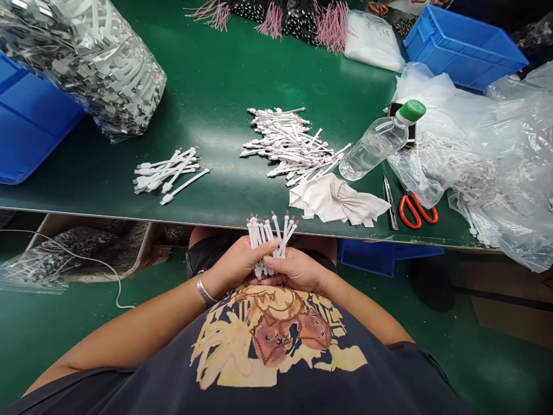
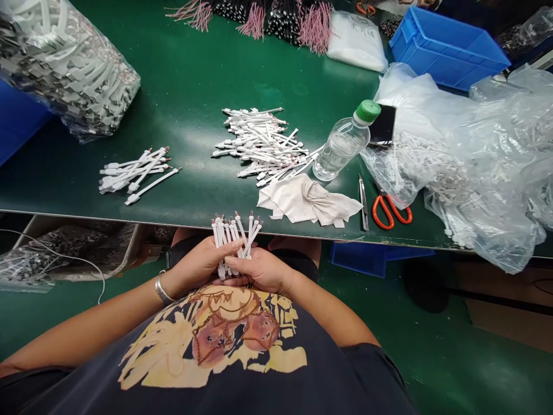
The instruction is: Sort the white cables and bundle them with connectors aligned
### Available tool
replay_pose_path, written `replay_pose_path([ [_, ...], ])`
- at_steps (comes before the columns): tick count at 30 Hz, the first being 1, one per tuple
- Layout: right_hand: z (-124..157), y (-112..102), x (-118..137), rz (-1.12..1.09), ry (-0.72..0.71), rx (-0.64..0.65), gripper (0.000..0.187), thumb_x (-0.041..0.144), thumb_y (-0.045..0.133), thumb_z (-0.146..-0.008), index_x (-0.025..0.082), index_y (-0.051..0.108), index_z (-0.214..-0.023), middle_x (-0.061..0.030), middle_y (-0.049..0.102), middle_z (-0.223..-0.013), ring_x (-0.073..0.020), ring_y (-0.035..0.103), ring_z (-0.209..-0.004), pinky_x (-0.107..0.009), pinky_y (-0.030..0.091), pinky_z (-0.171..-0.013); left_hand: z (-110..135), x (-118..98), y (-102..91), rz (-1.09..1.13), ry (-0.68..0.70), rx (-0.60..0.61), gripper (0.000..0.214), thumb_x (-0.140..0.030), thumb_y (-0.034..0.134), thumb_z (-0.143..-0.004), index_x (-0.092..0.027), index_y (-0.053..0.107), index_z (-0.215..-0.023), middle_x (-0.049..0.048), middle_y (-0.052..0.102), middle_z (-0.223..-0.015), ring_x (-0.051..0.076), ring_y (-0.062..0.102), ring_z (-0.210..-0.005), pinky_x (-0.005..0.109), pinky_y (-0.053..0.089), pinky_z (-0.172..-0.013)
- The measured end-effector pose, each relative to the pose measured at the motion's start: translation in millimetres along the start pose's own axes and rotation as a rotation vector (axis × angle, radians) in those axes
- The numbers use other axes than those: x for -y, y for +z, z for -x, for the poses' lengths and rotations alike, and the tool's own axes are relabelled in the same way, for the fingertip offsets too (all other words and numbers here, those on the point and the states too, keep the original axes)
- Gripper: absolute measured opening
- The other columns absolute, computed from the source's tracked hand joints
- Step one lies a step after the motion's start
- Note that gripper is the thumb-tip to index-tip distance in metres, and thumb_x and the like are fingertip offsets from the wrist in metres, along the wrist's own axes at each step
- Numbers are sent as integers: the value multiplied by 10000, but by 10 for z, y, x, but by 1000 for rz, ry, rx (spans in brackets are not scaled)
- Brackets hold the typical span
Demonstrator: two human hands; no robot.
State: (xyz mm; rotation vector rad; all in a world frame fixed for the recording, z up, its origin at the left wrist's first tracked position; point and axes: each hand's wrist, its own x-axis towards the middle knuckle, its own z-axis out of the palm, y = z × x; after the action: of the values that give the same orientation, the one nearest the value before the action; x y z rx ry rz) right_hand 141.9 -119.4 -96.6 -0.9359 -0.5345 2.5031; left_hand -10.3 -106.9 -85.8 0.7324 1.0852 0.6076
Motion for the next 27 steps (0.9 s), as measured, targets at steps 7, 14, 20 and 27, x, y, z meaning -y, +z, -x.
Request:
replay_pose_path([
  [7,-12,2,-1,-25,24,-22,491,349,797,-648,99,636,-1039,-76,701,-841,-135,696,-712,-198,547,-683,-7,4,12,36,-22,24,347,-378,698,-719,-110,673,-938,83,707,-885,179,629,-781,275,487,-709],
  [14,2,31,-2,16,47,-34,418,311,814,-604,94,665,-929,-68,702,-789,-139,674,-735,-217,511,-683,-3,-116,-65,-5,-74,141,361,-390,680,-744,-126,693,-990,91,718,-909,181,651,-775,259,501,-688],
  [20,29,83,21,86,56,-69,338,320,804,-588,117,674,-825,-27,678,-748,-139,637,-721,-255,481,-697,-16,-177,-88,180,-91,213,323,-298,698,-744,-129,691,-1018,120,707,-1033,211,652,-947,331,479,-900],
  [27,36,97,37,249,5,-107,351,329,808,-589,143,693,-864,-32,678,-851,-171,616,-811,-358,459,-848,80,-288,90,152,-37,156,218,-238,707,-741,-116,693,-921,112,715,-995,191,663,-913,279,493,-857],
])
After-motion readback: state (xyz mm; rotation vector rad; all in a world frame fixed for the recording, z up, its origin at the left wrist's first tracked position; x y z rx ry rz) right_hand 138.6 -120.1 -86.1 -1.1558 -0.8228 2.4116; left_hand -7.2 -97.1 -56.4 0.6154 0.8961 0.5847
